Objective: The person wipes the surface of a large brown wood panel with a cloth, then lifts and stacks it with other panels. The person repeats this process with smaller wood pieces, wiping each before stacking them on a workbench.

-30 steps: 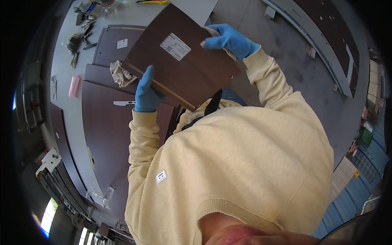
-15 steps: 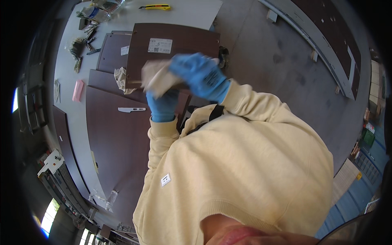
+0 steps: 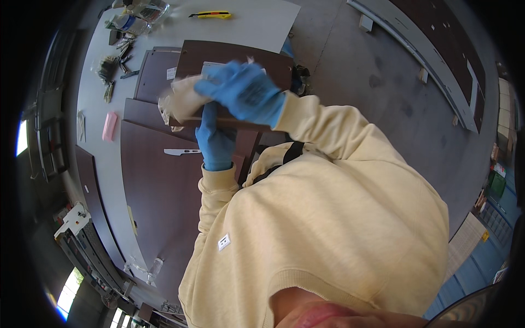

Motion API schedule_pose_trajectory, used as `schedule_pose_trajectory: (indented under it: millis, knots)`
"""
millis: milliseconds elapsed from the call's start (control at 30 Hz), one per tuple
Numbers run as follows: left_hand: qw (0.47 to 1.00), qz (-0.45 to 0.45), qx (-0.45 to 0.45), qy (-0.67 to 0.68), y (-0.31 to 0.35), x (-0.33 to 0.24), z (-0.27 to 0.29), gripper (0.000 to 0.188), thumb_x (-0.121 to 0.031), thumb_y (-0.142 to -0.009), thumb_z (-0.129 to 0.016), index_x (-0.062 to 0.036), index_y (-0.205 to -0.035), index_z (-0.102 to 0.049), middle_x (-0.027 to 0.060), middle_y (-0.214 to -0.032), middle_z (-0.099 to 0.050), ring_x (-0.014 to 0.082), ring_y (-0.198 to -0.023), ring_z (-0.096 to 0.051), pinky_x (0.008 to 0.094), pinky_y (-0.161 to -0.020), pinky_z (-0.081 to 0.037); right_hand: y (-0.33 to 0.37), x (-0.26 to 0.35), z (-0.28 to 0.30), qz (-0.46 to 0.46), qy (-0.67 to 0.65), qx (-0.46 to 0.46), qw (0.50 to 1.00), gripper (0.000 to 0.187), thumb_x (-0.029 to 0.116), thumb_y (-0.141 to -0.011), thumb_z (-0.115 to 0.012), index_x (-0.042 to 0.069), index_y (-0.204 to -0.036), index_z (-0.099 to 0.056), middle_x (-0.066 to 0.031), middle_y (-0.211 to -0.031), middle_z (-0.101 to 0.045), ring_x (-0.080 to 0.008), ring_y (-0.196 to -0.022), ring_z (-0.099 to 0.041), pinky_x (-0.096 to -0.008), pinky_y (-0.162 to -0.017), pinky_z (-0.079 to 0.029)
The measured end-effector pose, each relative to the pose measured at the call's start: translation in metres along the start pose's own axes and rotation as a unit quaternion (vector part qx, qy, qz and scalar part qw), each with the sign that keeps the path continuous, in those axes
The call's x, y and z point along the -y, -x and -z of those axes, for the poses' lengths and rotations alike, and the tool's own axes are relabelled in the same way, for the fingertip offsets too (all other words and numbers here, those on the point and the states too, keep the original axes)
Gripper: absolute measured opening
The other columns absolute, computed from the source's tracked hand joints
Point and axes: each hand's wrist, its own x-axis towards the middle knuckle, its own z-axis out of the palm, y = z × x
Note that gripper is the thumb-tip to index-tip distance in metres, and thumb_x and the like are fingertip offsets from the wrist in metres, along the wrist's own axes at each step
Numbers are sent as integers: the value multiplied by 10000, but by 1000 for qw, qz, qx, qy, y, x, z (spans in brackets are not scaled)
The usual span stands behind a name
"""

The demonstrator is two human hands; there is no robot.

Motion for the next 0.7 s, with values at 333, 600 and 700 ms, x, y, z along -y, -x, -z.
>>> schedule_pose_trajectory:
  millis: [333,600,700]
  knots:
    - [994,-55,-89,17,7,-25,25,261,-250,-962,-720,-125,-1191,-721,52,-1212,-691,202,-1122,-646,398,-961,-531,64,-135,27,-309,27,-86,947,347,96,-908,-588,32,-1229,-703,-236,-1144,-708,-395,-1064,-674,-458,-930,-547]
    - [991,-79,-88,70,0,-26,9,277,-219,-991,-678,-92,-1238,-688,74,-1237,-683,213,-1093,-655,377,-967,-537,69,-24,-13,-58,-93,40,993,378,92,-904,-564,125,-1256,-700,-113,-1275,-691,-310,-1107,-662,-418,-935,-562]
    - [991,-51,-106,69,15,-43,3,225,-202,-944,-738,-120,-1152,-718,42,-1162,-693,186,-1157,-633,385,-987,-533,154,-157,-44,-317,-17,142,937,242,143,-914,-583,37,-1092,-706,-238,-1103,-691,-466,-1024,-644,-494,-857,-552]
